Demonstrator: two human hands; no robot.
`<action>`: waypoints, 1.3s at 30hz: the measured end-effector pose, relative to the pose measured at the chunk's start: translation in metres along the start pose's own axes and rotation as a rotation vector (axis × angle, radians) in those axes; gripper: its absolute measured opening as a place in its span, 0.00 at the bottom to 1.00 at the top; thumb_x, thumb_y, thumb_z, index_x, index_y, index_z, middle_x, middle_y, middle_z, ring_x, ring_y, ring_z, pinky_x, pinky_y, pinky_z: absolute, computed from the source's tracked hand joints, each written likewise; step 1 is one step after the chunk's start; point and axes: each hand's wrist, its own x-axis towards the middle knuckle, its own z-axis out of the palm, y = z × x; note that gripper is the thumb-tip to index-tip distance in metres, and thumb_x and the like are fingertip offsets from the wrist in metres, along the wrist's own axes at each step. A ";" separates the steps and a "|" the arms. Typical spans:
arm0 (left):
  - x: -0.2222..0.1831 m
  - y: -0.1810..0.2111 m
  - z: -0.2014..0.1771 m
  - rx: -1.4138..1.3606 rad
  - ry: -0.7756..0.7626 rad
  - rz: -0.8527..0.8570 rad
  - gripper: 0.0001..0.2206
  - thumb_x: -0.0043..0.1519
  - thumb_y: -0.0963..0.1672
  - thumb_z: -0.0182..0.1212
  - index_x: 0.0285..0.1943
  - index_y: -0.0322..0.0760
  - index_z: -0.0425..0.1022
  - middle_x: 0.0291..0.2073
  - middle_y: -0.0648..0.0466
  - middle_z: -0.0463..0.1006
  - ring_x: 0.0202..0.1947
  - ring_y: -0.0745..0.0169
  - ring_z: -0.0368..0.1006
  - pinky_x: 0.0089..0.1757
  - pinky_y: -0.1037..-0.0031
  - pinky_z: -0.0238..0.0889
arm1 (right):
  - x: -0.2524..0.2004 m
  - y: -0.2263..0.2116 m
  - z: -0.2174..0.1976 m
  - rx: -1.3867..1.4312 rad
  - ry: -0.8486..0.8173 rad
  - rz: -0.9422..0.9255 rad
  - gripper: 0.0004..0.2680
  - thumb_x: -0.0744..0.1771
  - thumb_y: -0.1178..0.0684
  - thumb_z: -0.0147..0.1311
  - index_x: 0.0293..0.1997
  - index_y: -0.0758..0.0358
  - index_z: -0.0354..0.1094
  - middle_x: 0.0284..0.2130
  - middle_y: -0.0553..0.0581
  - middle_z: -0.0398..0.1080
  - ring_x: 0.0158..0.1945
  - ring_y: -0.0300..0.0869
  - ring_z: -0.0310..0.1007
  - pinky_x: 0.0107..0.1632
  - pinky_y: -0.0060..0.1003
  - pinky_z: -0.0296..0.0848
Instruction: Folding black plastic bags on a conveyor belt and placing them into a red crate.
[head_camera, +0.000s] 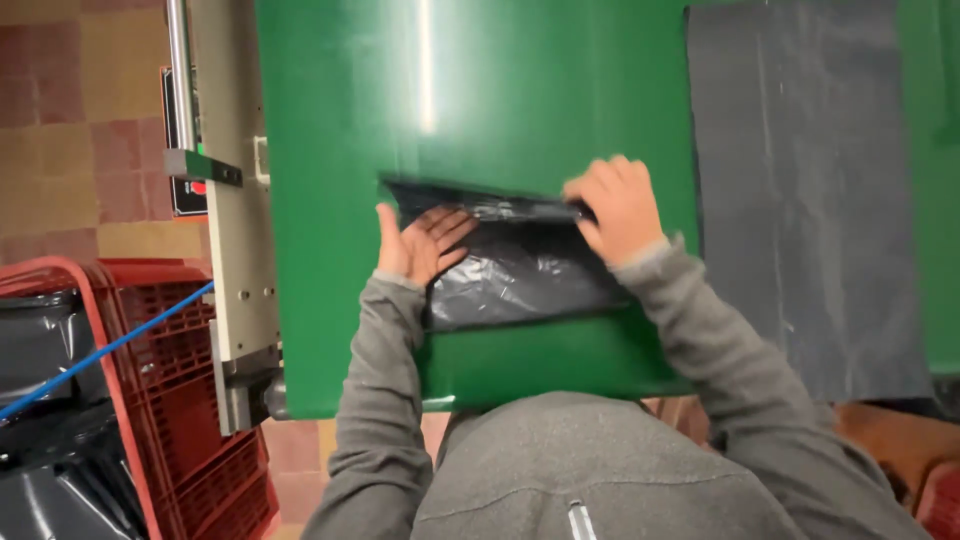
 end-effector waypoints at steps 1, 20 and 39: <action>-0.008 -0.001 -0.004 0.000 -0.010 -0.001 0.50 0.58 0.70 0.27 0.77 0.35 0.56 0.70 0.45 0.69 0.66 0.52 0.70 0.56 0.61 0.64 | -0.020 -0.011 0.001 -0.009 0.002 0.002 0.13 0.59 0.62 0.63 0.44 0.58 0.69 0.40 0.57 0.69 0.48 0.55 0.67 0.50 0.50 0.61; -0.124 -0.058 0.005 2.362 0.038 0.854 0.16 0.60 0.46 0.66 0.55 0.42 0.74 0.50 0.53 0.76 0.54 0.50 0.72 0.46 0.58 0.66 | -0.120 -0.119 0.045 -0.120 0.008 0.000 0.14 0.58 0.63 0.56 0.46 0.67 0.70 0.53 0.63 0.70 0.65 0.59 0.63 0.66 0.56 0.61; 0.029 -0.072 0.042 1.795 -0.016 0.454 0.21 0.62 0.57 0.63 0.36 0.36 0.73 0.29 0.46 0.80 0.34 0.42 0.76 0.37 0.58 0.66 | -0.234 -0.025 0.197 1.647 0.489 1.380 0.10 0.70 0.56 0.46 0.58 0.65 0.58 0.47 0.58 0.73 0.45 0.52 0.79 0.46 0.49 0.79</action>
